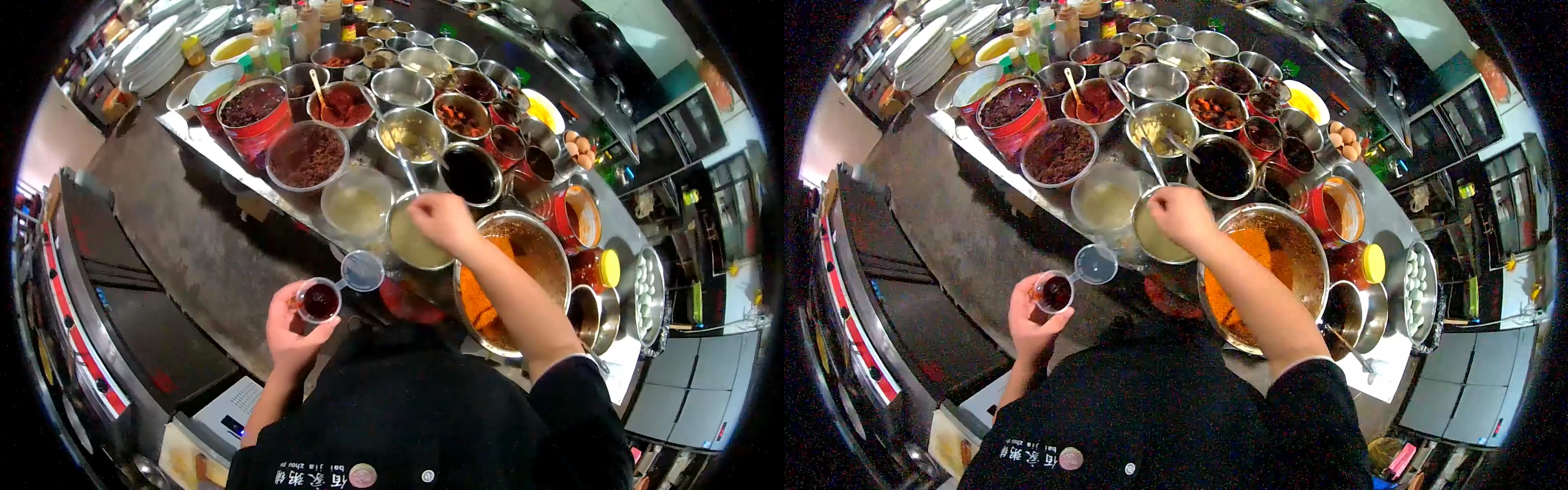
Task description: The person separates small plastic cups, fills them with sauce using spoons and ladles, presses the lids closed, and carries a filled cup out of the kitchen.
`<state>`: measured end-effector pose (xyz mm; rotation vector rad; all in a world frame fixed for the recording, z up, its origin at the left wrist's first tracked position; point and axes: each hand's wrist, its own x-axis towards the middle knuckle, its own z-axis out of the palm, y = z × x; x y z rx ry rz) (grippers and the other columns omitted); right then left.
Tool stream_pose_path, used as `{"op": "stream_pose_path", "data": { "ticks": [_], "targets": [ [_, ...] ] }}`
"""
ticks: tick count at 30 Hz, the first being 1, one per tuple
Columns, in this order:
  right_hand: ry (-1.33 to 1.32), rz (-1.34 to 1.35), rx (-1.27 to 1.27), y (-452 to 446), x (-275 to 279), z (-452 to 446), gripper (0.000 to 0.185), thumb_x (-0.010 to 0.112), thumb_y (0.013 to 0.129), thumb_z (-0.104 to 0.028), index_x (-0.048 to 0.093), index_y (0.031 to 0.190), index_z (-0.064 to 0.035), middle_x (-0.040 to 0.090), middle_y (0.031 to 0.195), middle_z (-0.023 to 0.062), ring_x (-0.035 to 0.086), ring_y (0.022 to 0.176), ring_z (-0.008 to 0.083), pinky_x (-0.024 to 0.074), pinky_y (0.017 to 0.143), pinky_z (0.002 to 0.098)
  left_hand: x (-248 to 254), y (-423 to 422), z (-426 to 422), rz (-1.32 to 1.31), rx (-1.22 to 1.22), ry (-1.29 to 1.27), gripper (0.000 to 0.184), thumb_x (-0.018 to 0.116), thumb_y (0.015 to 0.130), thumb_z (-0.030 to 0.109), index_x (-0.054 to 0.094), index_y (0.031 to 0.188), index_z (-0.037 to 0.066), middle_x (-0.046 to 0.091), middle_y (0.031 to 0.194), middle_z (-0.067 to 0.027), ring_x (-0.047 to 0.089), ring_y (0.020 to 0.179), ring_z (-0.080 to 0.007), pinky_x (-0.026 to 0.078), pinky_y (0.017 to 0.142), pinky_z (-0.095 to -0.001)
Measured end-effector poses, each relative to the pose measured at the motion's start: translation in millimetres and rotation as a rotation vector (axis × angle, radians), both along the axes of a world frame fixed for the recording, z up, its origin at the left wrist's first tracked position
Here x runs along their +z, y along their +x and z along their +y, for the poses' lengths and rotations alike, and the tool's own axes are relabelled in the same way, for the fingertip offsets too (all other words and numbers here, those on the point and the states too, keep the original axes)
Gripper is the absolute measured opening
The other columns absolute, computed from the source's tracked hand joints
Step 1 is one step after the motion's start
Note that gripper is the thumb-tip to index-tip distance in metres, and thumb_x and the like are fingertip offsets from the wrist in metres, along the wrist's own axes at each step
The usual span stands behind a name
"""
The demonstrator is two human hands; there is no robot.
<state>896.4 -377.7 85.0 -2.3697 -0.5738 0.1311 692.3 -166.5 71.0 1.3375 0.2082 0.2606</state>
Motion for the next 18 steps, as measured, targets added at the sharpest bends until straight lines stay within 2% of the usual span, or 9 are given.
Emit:
{"op": "stream_pose_path", "data": {
  "ticks": [2, 4, 6, 8, 9, 10, 12, 13, 18],
  "targets": [
    [-0.179, 0.441, 0.221, 3.1, -16.8, 21.2, 0.027, 0.057, 0.081, -0.024, 0.064, 0.078, 0.0009, 0.064, 0.067, 0.0151, 0.063, 0.054, 0.0254, 0.0508, 0.058, 0.0375, -2.0, -10.2, 12.3, 0.029, 0.088, 0.101, 0.061, 0.074, 0.063, -0.006, 0.044, 0.116, 0.000, 0.054, 0.111, -0.0112, 0.055, 0.101, -0.0189, 0.045, 0.090, -0.0313],
    [-0.262, 0.517, 0.328, -26.6, -27.6, 40.1, 0.036, 0.055, 0.082, -0.031, 0.063, 0.075, 0.0040, 0.064, 0.071, 0.0192, 0.064, 0.061, 0.0269, 0.0515, 0.065, 0.0391, 1.7, -16.7, 23.8, -0.015, 0.090, 0.148, 0.060, 0.075, 0.063, -0.005, 0.045, 0.115, 0.000, 0.053, 0.112, -0.0109, 0.055, 0.102, -0.0191, 0.044, 0.091, -0.0315],
    [-0.416, 0.396, 0.439, -56.3, -60.8, 48.3, 0.045, 0.054, 0.082, -0.035, 0.062, 0.079, 0.0086, 0.064, 0.083, 0.0246, 0.064, 0.083, 0.0298, 0.0502, 0.075, 0.0412, 3.5, -23.1, 30.0, 0.004, 0.173, 0.120, 0.059, 0.075, 0.063, -0.004, 0.046, 0.115, 0.001, 0.053, 0.112, -0.0109, 0.054, 0.102, -0.0188, 0.044, 0.092, -0.0318],
    [-0.600, 0.500, 0.392, -75.9, -68.2, 58.8, 0.055, 0.054, 0.082, -0.039, 0.058, 0.094, 0.0144, 0.056, 0.108, 0.0302, 0.051, 0.108, 0.0381, 0.0423, 0.090, 0.0442, 2.7, -24.7, 36.3, 0.043, 0.216, 0.151, 0.059, 0.075, 0.064, -0.003, 0.046, 0.115, 0.001, 0.054, 0.111, -0.0104, 0.055, 0.102, -0.0179, 0.043, 0.092, -0.0311],
    [-0.677, 0.465, 0.355, -80.5, -65.5, 62.2, 0.067, 0.055, 0.081, -0.039, 0.042, 0.117, 0.0170, 0.044, 0.123, 0.0325, 0.039, 0.120, 0.0425, 0.0328, 0.101, 0.0449, 4.3, -23.5, 37.4, 0.051, 0.224, 0.140, 0.059, 0.074, 0.064, -0.003, 0.046, 0.115, 0.001, 0.054, 0.111, -0.0101, 0.055, 0.102, -0.0178, 0.043, 0.092, -0.0310],
    [-0.673, 0.470, 0.351, -81.8, -72.2, 60.4, 0.067, 0.055, 0.081, -0.039, 0.042, 0.117, 0.0170, 0.044, 0.123, 0.0325, 0.039, 0.120, 0.0425, 0.0328, 0.101, 0.0449, 6.3, -21.4, 38.6, 0.057, 0.232, 0.130, 0.059, 0.074, 0.064, -0.003, 0.045, 0.116, 0.001, 0.054, 0.110, -0.0098, 0.055, 0.102, -0.0177, 0.043, 0.092, -0.0308],
    [-0.317, 0.480, -0.001, -83.6, -85.6, 56.4, 0.077, 0.056, 0.081, -0.036, 0.026, 0.127, 0.0179, 0.036, 0.129, 0.0346, 0.034, 0.124, 0.0426, 0.0244, 0.107, 0.0431, 7.7, -19.3, 39.6, 0.051, 0.218, 0.111, 0.059, 0.074, 0.065, -0.002, 0.045, 0.117, 0.000, 0.054, 0.112, -0.0097, 0.054, 0.103, -0.0181, 0.042, 0.093, -0.0311],
    [-0.310, 0.487, -0.042, -83.1, -88.0, 56.5, 0.080, 0.056, 0.080, -0.034, 0.020, 0.130, 0.0178, 0.036, 0.129, 0.0354, 0.034, 0.125, 0.0429, 0.0244, 0.108, 0.0421, 8.1, -18.7, 39.9, 0.044, 0.206, 0.088, 0.060, 0.073, 0.065, -0.002, 0.045, 0.118, -0.001, 0.053, 0.113, -0.0096, 0.053, 0.105, -0.0185, 0.041, 0.094, -0.0314],
    [-0.265, 0.450, -0.137, -86.3, -92.2, 58.5, 0.081, 0.057, 0.079, -0.032, 0.019, 0.129, 0.0189, 0.034, 0.131, 0.0345, 0.033, 0.124, 0.0440, 0.0240, 0.108, 0.0418, 8.0, -8.1, 41.3, 0.009, 0.135, 0.092, 0.060, 0.072, 0.064, -0.006, 0.044, 0.117, 0.000, 0.055, 0.110, -0.0096, 0.054, 0.102, -0.0180, 0.043, 0.091, -0.0307]
  ]
}}
